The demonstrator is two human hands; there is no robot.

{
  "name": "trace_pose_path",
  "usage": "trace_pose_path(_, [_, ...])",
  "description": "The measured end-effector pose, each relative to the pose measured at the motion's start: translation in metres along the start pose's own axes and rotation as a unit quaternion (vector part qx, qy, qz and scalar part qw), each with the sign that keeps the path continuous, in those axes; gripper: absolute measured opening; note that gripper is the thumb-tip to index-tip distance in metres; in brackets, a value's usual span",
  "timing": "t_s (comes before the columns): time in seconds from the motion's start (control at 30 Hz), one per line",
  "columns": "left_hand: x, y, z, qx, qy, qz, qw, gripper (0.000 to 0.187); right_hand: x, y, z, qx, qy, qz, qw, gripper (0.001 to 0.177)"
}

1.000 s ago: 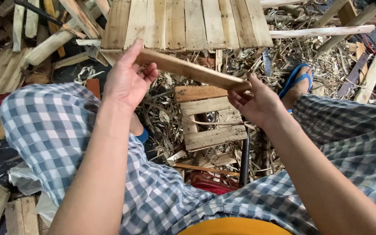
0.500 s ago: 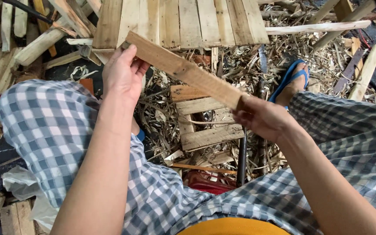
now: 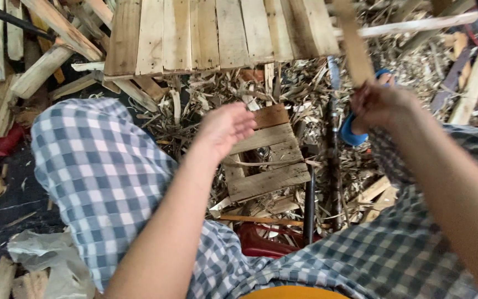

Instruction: Building a small wooden structure using various hand tools and scrap wood.

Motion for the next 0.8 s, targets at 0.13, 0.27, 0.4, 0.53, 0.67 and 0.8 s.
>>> trace_pose_path(0.13, [0.019, 0.006, 0.015, -0.062, -0.095, -0.017, 0.993, 0.037, -0.073, -0.139, 0.048, 0.071, -0.035, -0.189, 0.979, 0.038])
trace_pose_path(0.27, [0.024, 0.001, 0.022, -0.083, -0.192, -0.023, 0.978, 0.040, -0.073, -0.183, 0.075, 0.016, 0.046, -0.218, 0.975, 0.022])
trace_pose_path(0.4, [0.031, -0.003, 0.022, -0.090, -0.252, -0.025, 0.963, 0.039, -0.063, -0.179, 0.069, 0.012, 0.030, -0.262, 0.965, 0.025])
trace_pose_path(0.53, [0.040, -0.002, 0.021, -0.098, -0.296, -0.013, 0.950, 0.038, -0.059, -0.173, 0.063, 0.003, 0.005, -0.254, 0.967, 0.022])
trace_pose_path(0.67, [0.040, -0.004, 0.022, -0.099, -0.326, -0.008, 0.940, 0.038, -0.068, -0.187, 0.063, -0.016, 0.012, -0.230, 0.973, 0.021])
trace_pose_path(0.8, [0.041, 0.001, 0.020, -0.100, -0.350, -0.005, 0.932, 0.039, -0.064, -0.174, 0.056, 0.018, 0.021, -0.253, 0.967, 0.022])
Point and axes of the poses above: each hand's wrist, its own y-axis away from the middle knuckle, its own x-axis out of the palm, z = x × y, the point moved 5 cm from there along -y, towards the middle knuckle, and after that the axes turned 4 degrees about x, right-handed, at the moved point
